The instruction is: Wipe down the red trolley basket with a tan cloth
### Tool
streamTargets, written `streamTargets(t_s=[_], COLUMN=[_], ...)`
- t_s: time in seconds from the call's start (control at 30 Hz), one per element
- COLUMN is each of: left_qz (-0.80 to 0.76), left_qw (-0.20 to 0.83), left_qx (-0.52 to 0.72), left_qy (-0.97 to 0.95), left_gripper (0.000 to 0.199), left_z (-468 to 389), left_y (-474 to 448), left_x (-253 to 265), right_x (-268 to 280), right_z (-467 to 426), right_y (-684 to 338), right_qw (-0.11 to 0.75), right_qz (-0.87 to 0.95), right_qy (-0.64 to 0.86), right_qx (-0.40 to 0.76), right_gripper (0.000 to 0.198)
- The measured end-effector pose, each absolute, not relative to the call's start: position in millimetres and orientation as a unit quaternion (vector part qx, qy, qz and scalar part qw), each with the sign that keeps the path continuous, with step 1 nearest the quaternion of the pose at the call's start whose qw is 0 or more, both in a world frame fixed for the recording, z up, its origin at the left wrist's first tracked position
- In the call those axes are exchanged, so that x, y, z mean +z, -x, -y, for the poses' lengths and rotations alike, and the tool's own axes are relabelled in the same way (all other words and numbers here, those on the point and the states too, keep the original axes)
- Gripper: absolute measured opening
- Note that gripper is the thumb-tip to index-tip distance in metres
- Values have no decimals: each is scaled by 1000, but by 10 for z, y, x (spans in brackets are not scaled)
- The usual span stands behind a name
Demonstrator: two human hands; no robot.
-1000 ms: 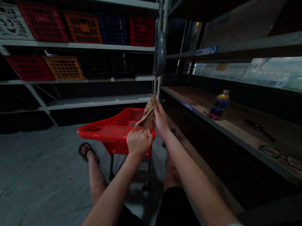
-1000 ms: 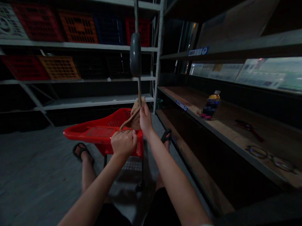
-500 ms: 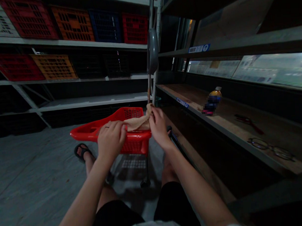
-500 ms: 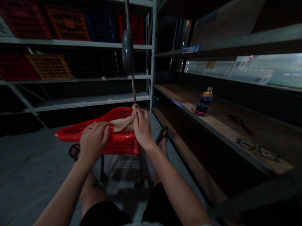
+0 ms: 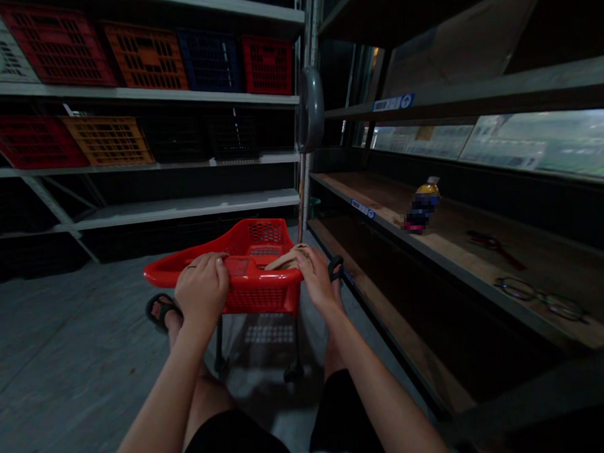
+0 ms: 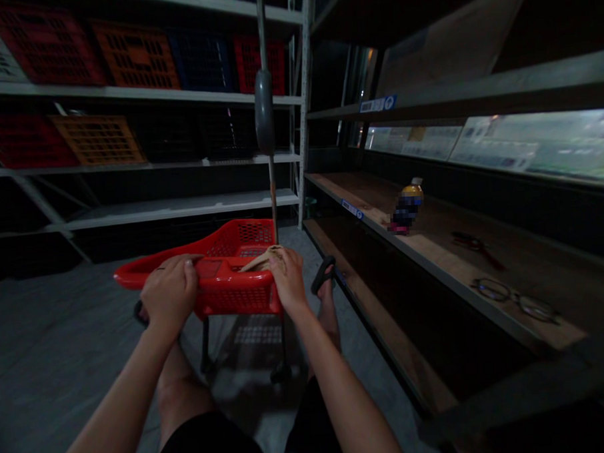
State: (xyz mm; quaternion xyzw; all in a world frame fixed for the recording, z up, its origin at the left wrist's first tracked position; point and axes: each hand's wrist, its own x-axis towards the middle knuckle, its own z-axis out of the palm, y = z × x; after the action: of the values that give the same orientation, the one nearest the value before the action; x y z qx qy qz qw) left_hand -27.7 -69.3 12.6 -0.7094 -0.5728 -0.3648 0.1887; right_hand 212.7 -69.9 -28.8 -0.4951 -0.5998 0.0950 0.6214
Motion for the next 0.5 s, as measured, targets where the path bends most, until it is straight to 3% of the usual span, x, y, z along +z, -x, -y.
streamTargets(t_s=[0.13,0.4,0.5], left_qz=[585,595,573], left_qw=[185,218,209], left_qx=[-379,-328,-278], left_qy=[693,701,742], left_gripper=[43,42,40], left_z=[739,842,797], left_y=[163,32,131], left_x=[120,187,263], right_x=[-317,-125,-139], right_z=[973,1142,1141], right_y=[-1911,-1351,-1347], right_qw=[649,472,448], right_qz=[552,675,695], right_qy=[523,557,545], right_qx=[12,-107,-136], right_gripper=[21,25,24])
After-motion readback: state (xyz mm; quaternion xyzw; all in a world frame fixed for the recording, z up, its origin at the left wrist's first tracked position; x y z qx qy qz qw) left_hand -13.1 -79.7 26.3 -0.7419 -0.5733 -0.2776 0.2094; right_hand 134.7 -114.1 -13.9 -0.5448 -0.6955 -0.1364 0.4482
